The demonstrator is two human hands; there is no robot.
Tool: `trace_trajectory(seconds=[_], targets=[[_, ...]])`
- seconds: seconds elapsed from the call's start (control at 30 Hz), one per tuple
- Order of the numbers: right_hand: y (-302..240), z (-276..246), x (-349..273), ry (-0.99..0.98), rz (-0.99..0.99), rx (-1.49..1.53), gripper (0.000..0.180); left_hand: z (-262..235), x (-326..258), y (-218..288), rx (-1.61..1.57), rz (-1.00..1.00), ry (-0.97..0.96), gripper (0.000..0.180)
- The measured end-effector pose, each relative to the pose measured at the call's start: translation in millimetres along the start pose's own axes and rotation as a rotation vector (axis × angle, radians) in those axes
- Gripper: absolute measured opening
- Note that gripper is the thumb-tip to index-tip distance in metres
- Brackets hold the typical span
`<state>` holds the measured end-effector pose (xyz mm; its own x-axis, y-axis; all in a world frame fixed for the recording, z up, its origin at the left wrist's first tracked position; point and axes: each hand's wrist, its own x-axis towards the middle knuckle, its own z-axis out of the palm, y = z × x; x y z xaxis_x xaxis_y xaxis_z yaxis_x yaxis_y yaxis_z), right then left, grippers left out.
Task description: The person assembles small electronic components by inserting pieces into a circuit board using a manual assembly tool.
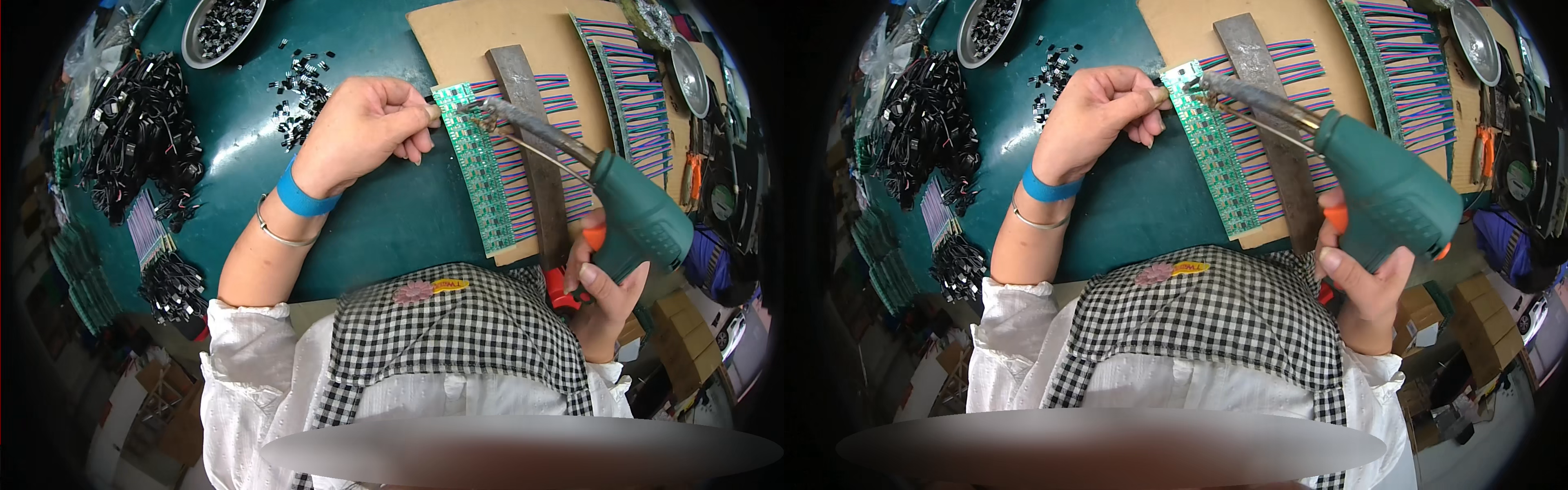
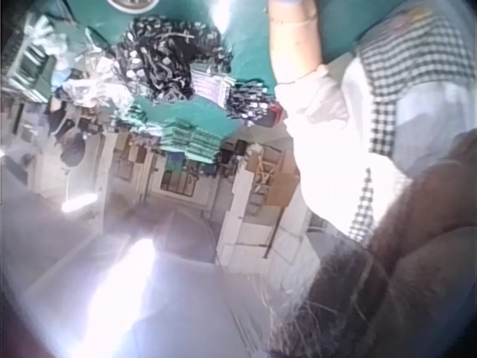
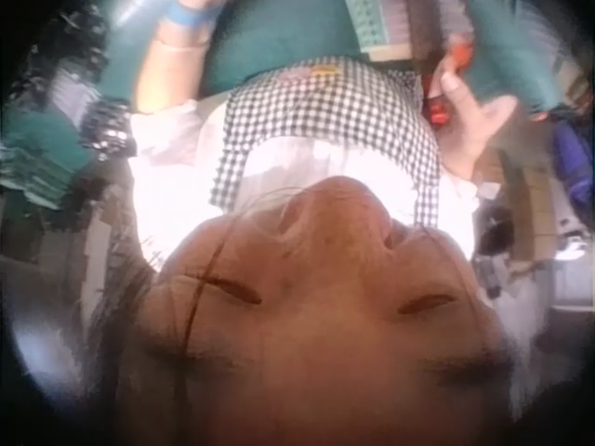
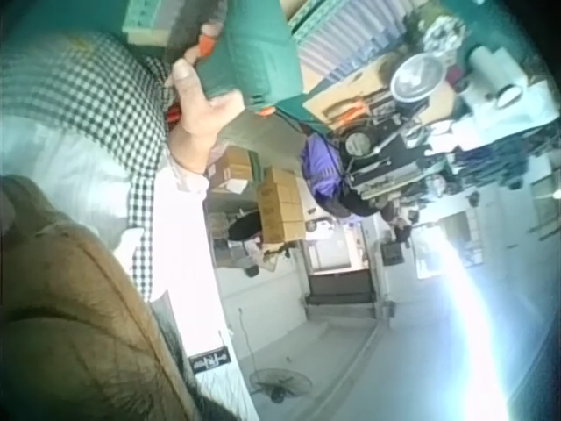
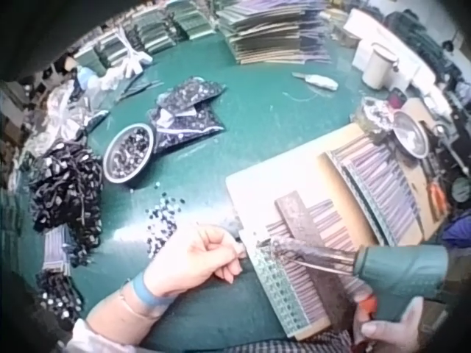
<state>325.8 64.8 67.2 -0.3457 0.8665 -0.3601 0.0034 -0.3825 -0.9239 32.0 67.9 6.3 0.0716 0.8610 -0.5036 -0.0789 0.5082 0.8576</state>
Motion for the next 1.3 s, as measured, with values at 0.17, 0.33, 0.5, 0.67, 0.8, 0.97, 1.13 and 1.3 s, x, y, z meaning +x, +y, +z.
trace_trajectory(seconds=[0.17, 0.33, 0.5, 0.67, 0.8, 0.97, 1.13, 1.3], targets=[[0, -5, 5, -0.003, -0.142, 0.061, 0.061, 1, 1, 2, 0.024, 0.003, 0.000, 0.016], [-9, -24, 9, 0.088, -0.316, 0.144, 0.062, 5, 3, 2, -0.039, -0.021, 0.005, 0.016], [-27, -64, 14, 0.185, -0.587, 0.226, 0.060, 7, -2, 2, 0.014, 0.001, 0.017, 0.015], [-22, -102, 46, 0.472, -0.656, 0.234, 0.043, 11, 0, 4, 0.041, -0.013, 0.028, 0.016], [-8, -104, 66, 0.647, -0.636, -0.005, 0.030, 7, -2, 1, 0.032, -0.002, 0.033, 0.017], [-11, -89, 45, 0.612, -0.528, 0.058, 0.018, -2, -3, 6, 0.035, -0.012, -0.010, 0.017], [-10, -67, 21, 0.380, -0.510, 0.073, 0.038, -28, -20, 19, 0.226, 0.146, 0.223, 0.012], [-3, -47, 14, 0.150, -0.434, 0.128, 0.054, -42, -21, 5, 0.907, 0.541, 0.642, 0.010]])
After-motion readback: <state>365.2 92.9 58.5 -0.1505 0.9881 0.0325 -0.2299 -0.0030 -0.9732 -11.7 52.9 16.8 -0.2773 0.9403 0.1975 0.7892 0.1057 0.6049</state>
